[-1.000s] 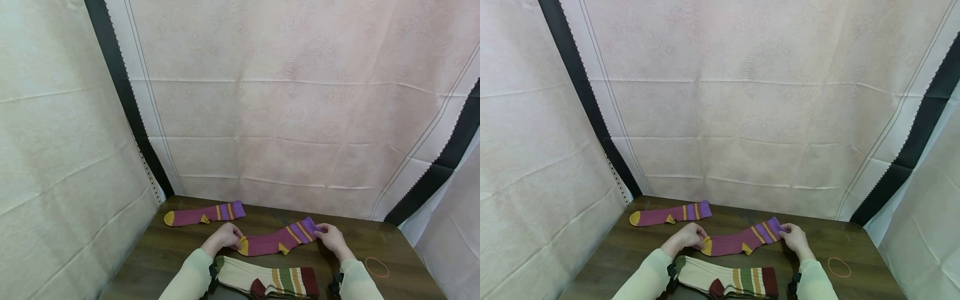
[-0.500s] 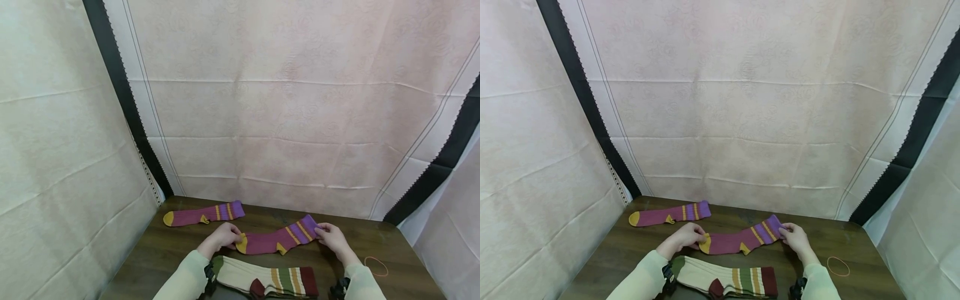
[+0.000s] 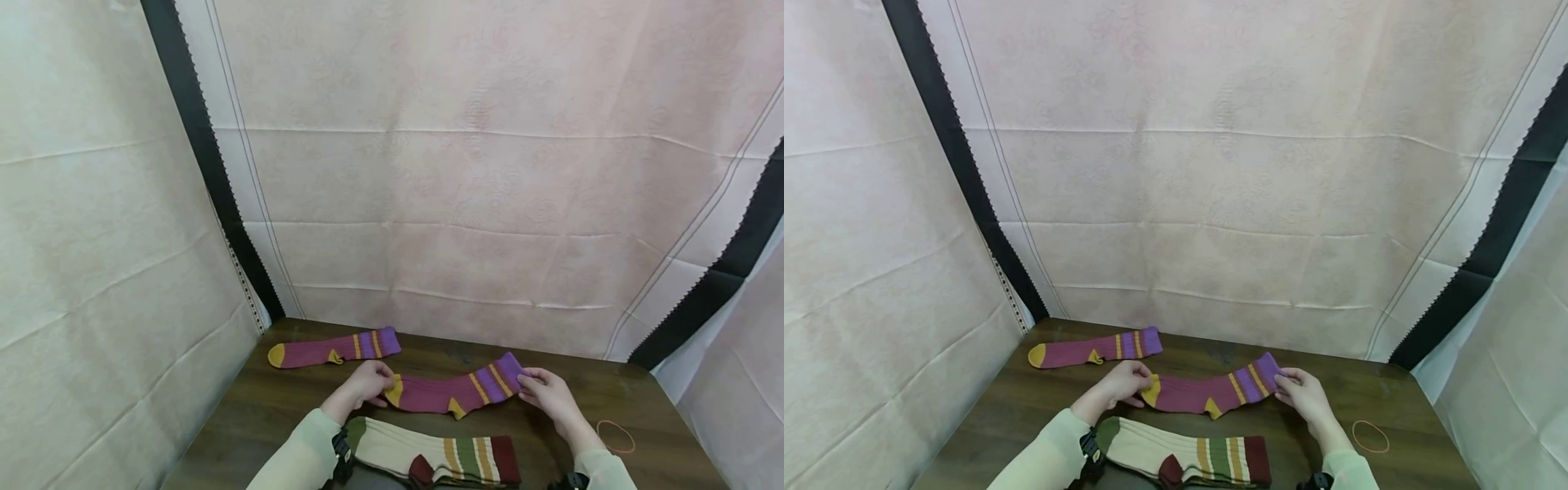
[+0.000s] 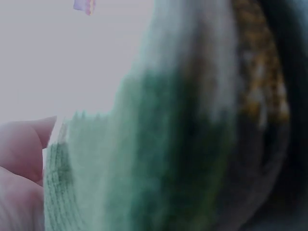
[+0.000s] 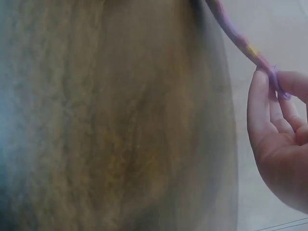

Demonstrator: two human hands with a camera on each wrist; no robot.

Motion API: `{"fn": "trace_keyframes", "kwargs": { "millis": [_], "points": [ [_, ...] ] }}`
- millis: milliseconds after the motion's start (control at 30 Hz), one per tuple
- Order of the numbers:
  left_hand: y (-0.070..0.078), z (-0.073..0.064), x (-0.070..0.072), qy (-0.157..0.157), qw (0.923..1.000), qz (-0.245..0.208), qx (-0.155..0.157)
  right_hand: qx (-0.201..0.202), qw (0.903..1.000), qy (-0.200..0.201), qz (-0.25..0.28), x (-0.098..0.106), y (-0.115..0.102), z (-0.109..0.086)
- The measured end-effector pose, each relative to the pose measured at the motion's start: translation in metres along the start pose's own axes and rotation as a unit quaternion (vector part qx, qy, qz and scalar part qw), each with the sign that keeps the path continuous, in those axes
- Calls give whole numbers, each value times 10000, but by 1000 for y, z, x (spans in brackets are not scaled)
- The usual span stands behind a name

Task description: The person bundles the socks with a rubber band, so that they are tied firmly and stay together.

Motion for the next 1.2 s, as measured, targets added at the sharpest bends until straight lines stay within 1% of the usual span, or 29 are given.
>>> {"fn": "trace_keyframes", "kwargs": {
  "millis": [100,167,300,467,667,833,1100,1200],
  "points": [
    [3,-2,2,18,9999,-139,-70,63,9997,8,215,0,-7,-7],
    [6,-3,3,25,9996,-243,-121,117,9995,-44,304,-1,-11,-11],
    [11,-5,7,11,9987,-475,-199,152,9988,-10,461,0,-16,-17],
    [15,-8,15,70,9970,-680,-355,130,9982,24,582,1,-20,-24],
    [17,-12,24,83,9941,-947,-529,118,9971,30,749,-3,-28,-35],
    [17,-20,30,62,9923,-1104,-555,151,9963,100,846,-5,-35,-49],
    [14,-29,40,101,9901,-1311,-494,206,9951,-66,962,-13,-37,-68],
    [15,-32,43,54,9895,-1351,-503,193,9953,-90,948,-14,-37,-73]
  ]
}}
Point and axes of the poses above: each hand's wrist, its own z-axis towards the middle knuckle, its own x-axis out of the back of the hand, y = z × x, the point moved 9 cm from there along z, towards the middle knuckle, and after that the axes turned 6 degrees about y, right-handed, at the moved point
